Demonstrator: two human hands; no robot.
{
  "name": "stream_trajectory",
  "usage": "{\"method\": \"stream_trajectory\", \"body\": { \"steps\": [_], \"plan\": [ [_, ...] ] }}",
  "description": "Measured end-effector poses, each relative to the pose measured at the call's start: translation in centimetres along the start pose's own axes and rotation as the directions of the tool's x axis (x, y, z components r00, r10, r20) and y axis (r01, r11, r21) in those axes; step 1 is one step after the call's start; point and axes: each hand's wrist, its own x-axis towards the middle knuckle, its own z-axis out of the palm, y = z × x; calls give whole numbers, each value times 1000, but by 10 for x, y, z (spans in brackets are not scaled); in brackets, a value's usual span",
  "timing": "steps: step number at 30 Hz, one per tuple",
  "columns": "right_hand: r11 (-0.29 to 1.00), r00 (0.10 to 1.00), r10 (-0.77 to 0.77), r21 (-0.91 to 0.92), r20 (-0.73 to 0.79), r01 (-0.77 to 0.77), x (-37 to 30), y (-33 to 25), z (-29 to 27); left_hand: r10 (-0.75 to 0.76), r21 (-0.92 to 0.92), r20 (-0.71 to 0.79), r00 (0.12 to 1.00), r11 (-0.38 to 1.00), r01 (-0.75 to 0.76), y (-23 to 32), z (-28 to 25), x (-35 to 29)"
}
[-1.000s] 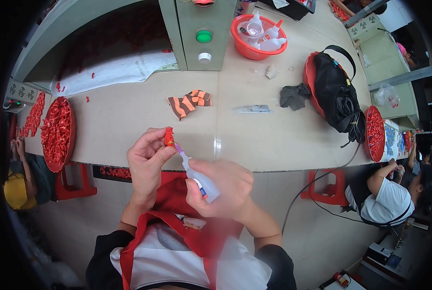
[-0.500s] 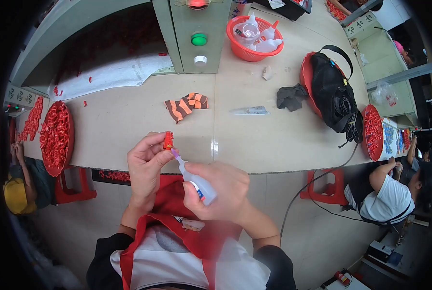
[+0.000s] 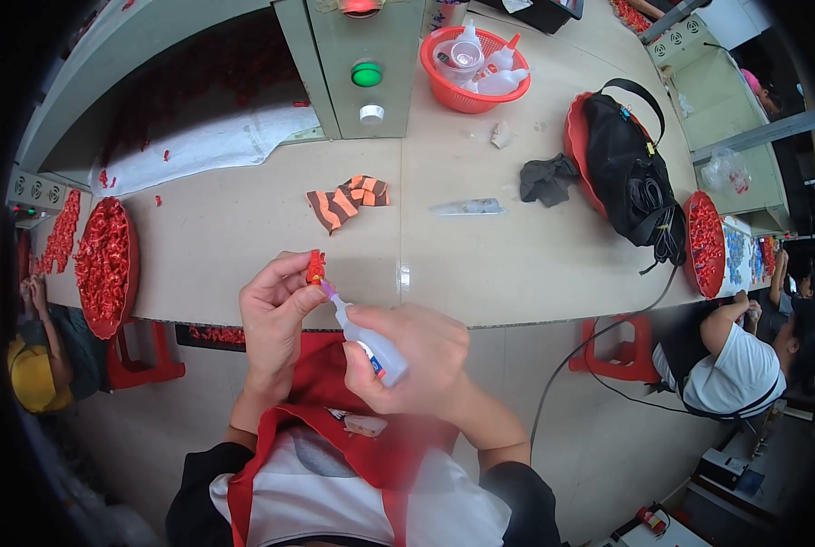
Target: The person applies glue from a bottle to small red plastic components, then assembles them into larger toy parts by hand.
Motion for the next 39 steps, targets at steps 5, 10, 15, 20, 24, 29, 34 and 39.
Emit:
{"method": "stream_trajectory", "body": {
  "steps": [5, 10, 15, 20, 24, 29, 34, 39],
  "plan": [
    [1000, 1000, -17, 23, 15, 16, 5, 4, 1, 29, 18, -27, 999, 999, -29, 4, -1, 1],
    [991, 993, 117, 63, -21, -115, 0, 4, 23, -7, -75, -120, 993, 997, -2, 6, -24, 2],
    [518, 652, 603, 395, 460, -759, 37, 6, 71, -19, -183, -309, 951, 982, -40, 8, -84, -13],
    [547, 500, 384, 244, 776, -800, 78, 25, 196, 13, -212, -471, 882, 969, -127, 17, -129, -54],
    [970, 793, 115, 106, 599, -221, 116, 23, 309, -27, -284, -512, 858, 949, -140, 23, -135, -66],
    [973, 845, -36, -176, 533, 152, 141, 36, 367, 23, -236, -493, 870, 959, -159, 25, -146, -69],
    [786, 541, 390, 37, 745, -617, 148, 23, 309, -57, -329, -523, 851, 934, -139, 30, -147, -60],
    [346, 425, 443, 287, 789, -893, 102, 19, 172, -109, -319, -350, 930, 948, -9, 27, -134, -40]
  ]
}}
